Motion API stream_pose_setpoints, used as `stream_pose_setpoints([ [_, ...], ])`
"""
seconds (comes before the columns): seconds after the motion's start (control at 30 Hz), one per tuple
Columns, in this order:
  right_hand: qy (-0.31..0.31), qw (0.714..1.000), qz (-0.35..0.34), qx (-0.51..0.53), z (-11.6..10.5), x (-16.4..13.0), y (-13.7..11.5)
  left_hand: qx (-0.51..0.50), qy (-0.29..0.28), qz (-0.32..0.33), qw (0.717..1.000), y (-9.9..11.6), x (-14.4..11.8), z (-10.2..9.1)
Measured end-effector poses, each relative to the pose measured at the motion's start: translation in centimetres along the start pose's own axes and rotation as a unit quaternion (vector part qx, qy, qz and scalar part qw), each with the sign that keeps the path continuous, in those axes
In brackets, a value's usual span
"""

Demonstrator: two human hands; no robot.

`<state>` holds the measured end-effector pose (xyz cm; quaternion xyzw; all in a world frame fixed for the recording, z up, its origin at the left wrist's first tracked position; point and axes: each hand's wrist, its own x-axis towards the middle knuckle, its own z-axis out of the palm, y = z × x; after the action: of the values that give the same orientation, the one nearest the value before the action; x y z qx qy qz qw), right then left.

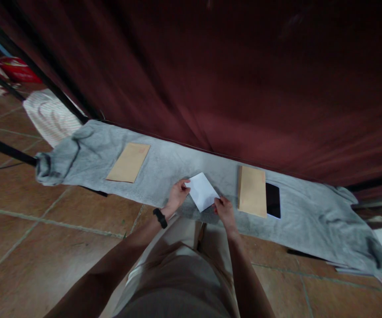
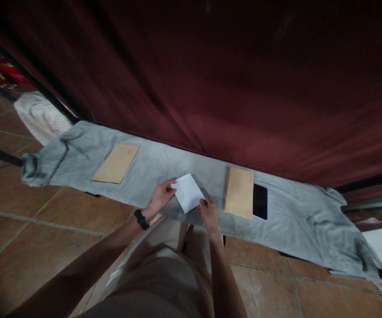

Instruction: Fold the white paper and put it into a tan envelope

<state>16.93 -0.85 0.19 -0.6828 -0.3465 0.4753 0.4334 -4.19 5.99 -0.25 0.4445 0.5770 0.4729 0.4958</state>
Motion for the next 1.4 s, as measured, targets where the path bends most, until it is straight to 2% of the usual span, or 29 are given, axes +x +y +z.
stream_pose_setpoints([
  [0.17,0.005,1.000,-0.018,-0.004,-0.2,0.7,-0.6,-0.031,0.002,-0.020,0.999,-0.1,-0.3,-0.8],
  [0.4,0.020,0.998,-0.043,0.045,0.4,0.0,-1.6,-0.050,0.017,-0.010,0.999,0.0,0.1,-0.8],
  [0.5,0.089,0.986,-0.126,0.061,-0.3,-0.8,-2.7,-0.091,0.015,-0.054,0.994,0.7,-0.4,-0.2],
  [0.57,0.132,0.972,-0.194,0.025,-1.0,-1.4,-3.3,-0.128,-0.010,-0.089,0.988,1.6,-1.0,0.3],
  [0.6,0.134,0.966,-0.219,-0.004,-1.2,-1.8,-3.4,-0.147,-0.032,-0.104,0.983,2.0,-1.3,0.5],
  [0.7,0.071,0.959,-0.264,-0.079,-1.3,-2.7,-2.9,-0.207,-0.103,-0.142,0.963,3.1,-2.3,1.4],
  [0.8,-0.015,0.949,-0.288,-0.128,-0.2,-3.6,-1.2,-0.228,-0.127,-0.161,0.952,3.2,-3.0,2.1],
  [0.93,-0.077,0.914,-0.349,-0.193,1.6,-4.7,1.3,-0.165,-0.093,-0.116,0.975,1.8,-3.1,2.5],
  [1.1,-0.047,0.843,-0.438,-0.308,2.4,-5.1,3.3,-0.078,-0.052,-0.053,0.994,0.2,-2.1,2.3],
  [1.23,-0.012,0.817,-0.440,-0.372,2.6,-4.8,4.0,-0.031,-0.045,-0.043,0.998,-0.3,-0.8,2.7],
  [1.33,-0.015,0.802,-0.439,-0.406,2.8,-4.8,4.3,0.009,-0.033,-0.031,0.999,-0.2,-0.1,2.8],
  [1.4,-0.020,0.792,-0.440,-0.423,2.8,-5.0,4.3,0.072,-0.031,-0.008,0.997,0.0,-0.2,2.7],
])
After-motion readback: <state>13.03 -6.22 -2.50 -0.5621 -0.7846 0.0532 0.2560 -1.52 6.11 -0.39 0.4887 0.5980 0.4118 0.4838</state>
